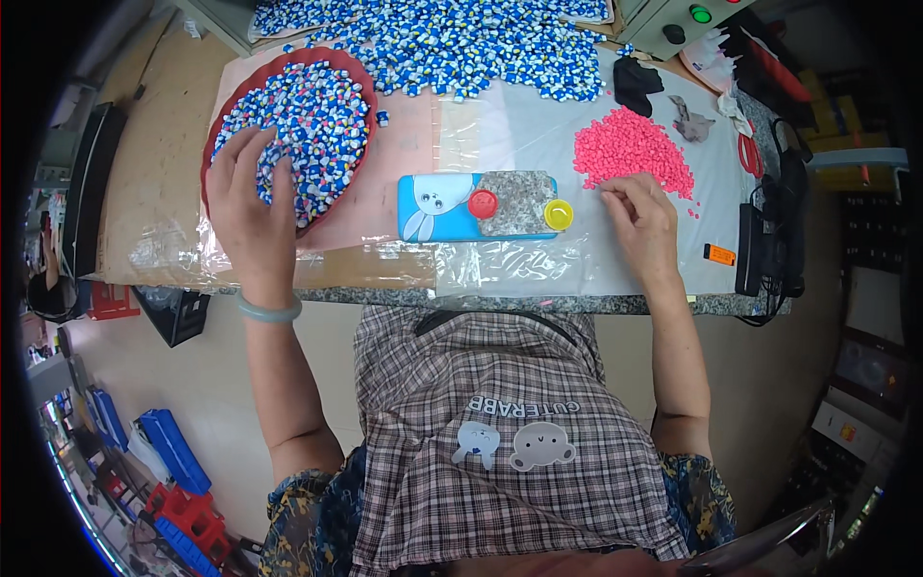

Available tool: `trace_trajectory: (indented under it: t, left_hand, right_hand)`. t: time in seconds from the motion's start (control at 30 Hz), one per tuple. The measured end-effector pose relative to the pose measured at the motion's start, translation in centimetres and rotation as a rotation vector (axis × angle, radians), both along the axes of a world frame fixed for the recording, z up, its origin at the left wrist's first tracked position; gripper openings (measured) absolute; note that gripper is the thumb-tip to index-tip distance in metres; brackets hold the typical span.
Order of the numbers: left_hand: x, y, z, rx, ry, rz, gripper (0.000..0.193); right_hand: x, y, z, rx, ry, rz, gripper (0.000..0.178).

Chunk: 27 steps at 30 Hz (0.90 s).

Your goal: Manually assembling small blue and white plastic components at a factory workbench.

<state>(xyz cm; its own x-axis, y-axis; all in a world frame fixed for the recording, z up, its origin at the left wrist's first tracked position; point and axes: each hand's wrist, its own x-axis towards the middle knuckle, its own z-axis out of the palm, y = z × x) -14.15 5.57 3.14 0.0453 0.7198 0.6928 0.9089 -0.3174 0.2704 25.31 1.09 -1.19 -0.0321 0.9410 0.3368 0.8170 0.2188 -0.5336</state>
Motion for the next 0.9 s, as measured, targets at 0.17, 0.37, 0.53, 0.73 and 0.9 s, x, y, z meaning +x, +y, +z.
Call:
trace_trajectory:
  t: [0.17,0.37,0.53,0.73,0.9]
  left_hand:
    - [3.5,1.8,-0.5,-0.029,0.026,-0.219,0.024]
    - [10.2,6.5,-2.2,-0.151,0.058,-0.468,0.019]
    - [12.1,10.2,-4.2,-0.343,0.324,-0.421,0.015]
    - [14.0,10.2,-4.5,-0.384,0.288,-0.392,0.020]
    - [13.6,9.5,-4.4,-0.410,0.296,-0.430,0.022]
  right_hand:
    - [-0.9,0.6,-0.5,0.035,-0.095,0.003,0.009]
    - [-0.9,0.7,-0.1,-0.001,-0.202,0.005,0.008]
    - [-0.8,0.8,1.0,-0.114,-0.238,0.055,0.007]
    - [0.0,0.2,0.3,-0.056,-0.167,0.059,0.009]
    - [0.0,0.1,0.0,-0.094,-0.141,0.067,0.011]
